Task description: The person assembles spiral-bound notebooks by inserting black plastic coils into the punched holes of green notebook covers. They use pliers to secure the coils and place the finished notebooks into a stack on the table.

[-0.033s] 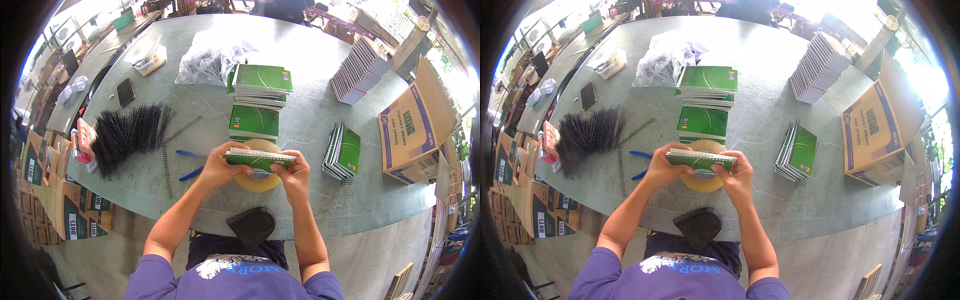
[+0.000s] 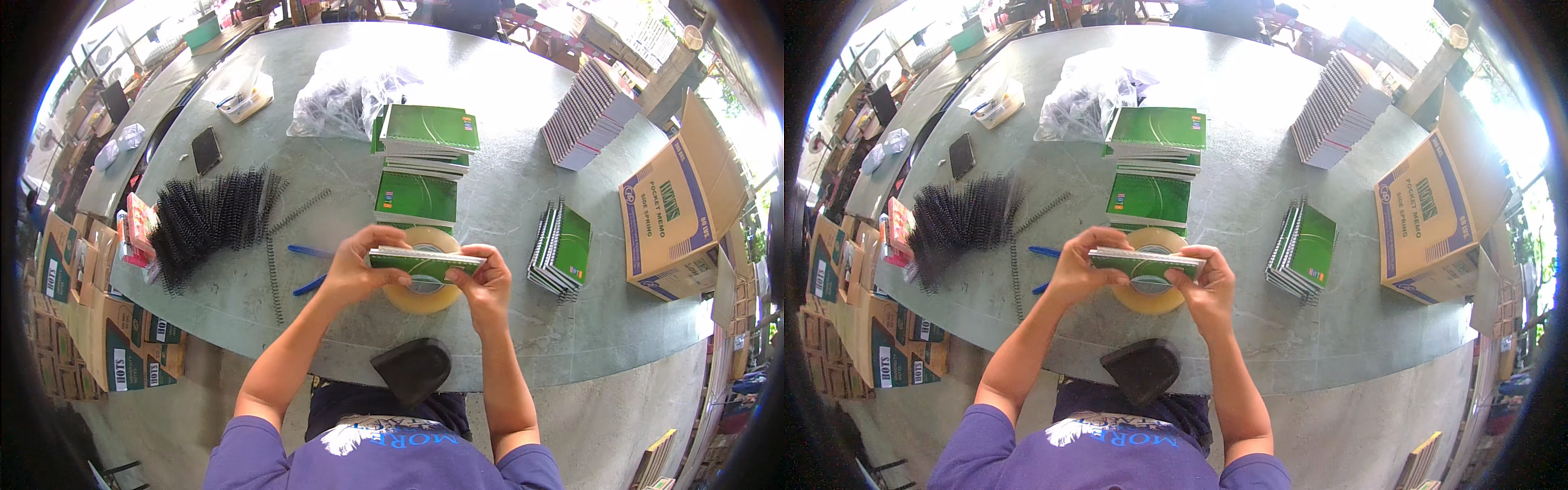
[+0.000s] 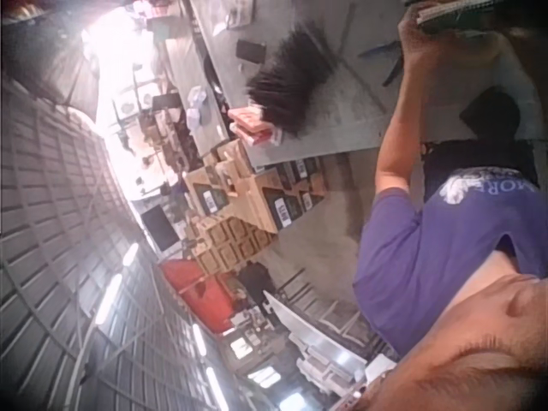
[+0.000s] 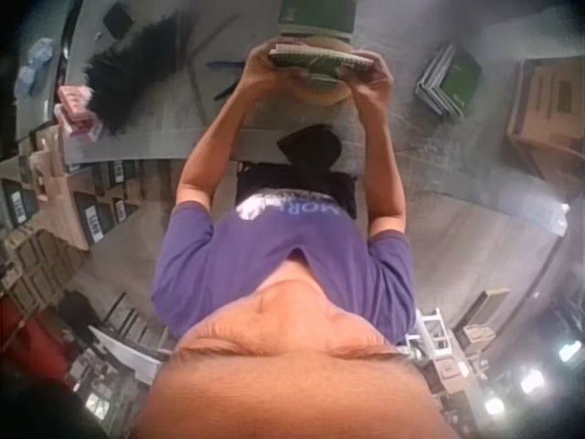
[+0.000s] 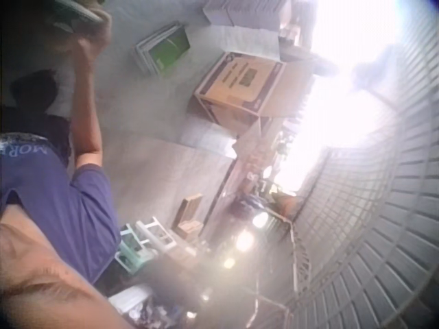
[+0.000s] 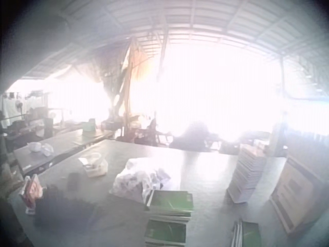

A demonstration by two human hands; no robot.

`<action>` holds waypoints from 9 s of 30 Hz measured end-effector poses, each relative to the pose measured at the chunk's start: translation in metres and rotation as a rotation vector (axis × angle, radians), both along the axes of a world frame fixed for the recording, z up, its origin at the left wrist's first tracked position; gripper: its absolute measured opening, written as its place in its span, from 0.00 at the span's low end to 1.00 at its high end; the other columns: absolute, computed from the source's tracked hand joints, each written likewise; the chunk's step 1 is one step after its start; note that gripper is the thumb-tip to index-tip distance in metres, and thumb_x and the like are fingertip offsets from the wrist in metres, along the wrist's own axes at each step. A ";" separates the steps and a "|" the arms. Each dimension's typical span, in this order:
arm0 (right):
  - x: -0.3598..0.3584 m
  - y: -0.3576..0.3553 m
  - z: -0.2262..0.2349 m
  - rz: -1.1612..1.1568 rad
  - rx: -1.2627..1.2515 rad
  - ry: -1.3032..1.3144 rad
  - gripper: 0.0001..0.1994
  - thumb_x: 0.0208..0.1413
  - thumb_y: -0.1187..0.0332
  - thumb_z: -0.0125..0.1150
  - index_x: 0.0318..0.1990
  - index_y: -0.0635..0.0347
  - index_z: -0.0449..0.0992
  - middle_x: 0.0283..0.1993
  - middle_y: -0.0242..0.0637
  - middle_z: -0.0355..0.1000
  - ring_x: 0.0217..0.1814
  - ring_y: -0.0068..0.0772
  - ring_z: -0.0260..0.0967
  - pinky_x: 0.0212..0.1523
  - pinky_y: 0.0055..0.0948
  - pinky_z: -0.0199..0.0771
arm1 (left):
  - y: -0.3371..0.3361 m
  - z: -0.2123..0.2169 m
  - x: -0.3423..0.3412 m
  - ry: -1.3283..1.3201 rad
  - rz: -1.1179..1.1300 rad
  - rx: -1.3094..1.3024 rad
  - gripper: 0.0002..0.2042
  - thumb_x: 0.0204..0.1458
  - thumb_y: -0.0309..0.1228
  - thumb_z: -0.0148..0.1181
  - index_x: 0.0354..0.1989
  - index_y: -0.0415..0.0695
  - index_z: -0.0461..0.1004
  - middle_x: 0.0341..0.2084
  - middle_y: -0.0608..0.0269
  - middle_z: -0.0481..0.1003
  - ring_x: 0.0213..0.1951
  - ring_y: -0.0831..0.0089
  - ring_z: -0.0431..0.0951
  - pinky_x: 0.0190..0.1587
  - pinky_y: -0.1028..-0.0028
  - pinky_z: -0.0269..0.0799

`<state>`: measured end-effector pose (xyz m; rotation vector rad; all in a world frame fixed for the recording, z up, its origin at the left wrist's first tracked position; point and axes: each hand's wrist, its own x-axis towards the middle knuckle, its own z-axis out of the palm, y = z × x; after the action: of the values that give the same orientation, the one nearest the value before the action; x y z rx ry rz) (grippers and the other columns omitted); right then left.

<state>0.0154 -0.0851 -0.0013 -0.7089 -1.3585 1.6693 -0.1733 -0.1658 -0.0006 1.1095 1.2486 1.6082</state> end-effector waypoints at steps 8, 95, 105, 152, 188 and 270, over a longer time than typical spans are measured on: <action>-0.015 -0.018 0.021 -0.310 0.767 -0.311 0.20 0.45 0.76 0.64 0.49 0.62 0.70 0.45 0.41 0.70 0.51 0.39 0.67 0.54 0.36 0.65 | -0.005 -0.019 0.001 0.147 -0.042 -0.092 0.15 0.38 0.22 0.71 0.36 0.40 0.74 0.30 0.66 0.78 0.34 0.80 0.76 0.38 0.76 0.74; -0.067 -0.030 0.043 -0.013 1.016 -0.631 0.10 0.49 0.69 0.61 0.39 0.57 0.72 0.36 0.33 0.74 0.38 0.38 0.71 0.41 0.35 0.65 | -0.053 0.057 -0.052 0.824 -0.055 -0.392 0.11 0.51 0.28 0.60 0.41 0.42 0.71 0.32 0.53 0.73 0.30 0.62 0.77 0.34 0.67 0.71; -0.070 -0.021 0.040 0.125 0.969 -0.493 0.10 0.45 0.75 0.61 0.37 0.59 0.69 0.36 0.38 0.70 0.41 0.43 0.69 0.43 0.38 0.66 | -0.055 0.045 -0.002 1.499 0.442 0.124 0.09 0.53 0.36 0.58 0.34 0.43 0.73 0.29 0.54 0.69 0.36 0.59 0.72 0.39 0.66 0.68; 0.018 0.007 -0.005 0.220 0.187 -0.189 0.13 0.52 0.81 0.60 0.46 0.64 0.77 0.40 0.32 0.77 0.40 0.17 0.69 0.44 0.20 0.71 | -0.011 0.080 0.023 1.041 0.335 0.263 0.16 0.41 0.20 0.64 0.42 0.44 0.77 0.33 0.58 0.73 0.33 0.65 0.74 0.37 0.71 0.72; 0.029 -0.007 -0.026 0.081 0.217 -0.276 0.09 0.53 0.78 0.57 0.42 0.64 0.77 0.33 0.35 0.77 0.36 0.15 0.67 0.38 0.23 0.71 | 0.023 0.051 0.058 1.151 -0.181 0.286 0.09 0.47 0.31 0.61 0.34 0.39 0.74 0.31 0.55 0.75 0.37 0.58 0.75 0.43 0.63 0.68; -0.021 -0.011 0.038 -0.056 1.096 -0.855 0.12 0.43 0.70 0.65 0.39 0.57 0.76 0.38 0.39 0.75 0.41 0.40 0.72 0.46 0.37 0.65 | -0.008 -0.026 0.021 0.609 0.136 0.025 0.14 0.44 0.27 0.66 0.41 0.44 0.79 0.36 0.57 0.77 0.39 0.61 0.76 0.48 0.66 0.70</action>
<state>-0.0056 -0.0963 0.0368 -0.7542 -2.4589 0.3113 -0.1527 -0.1738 -0.0262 1.6332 1.7222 1.4277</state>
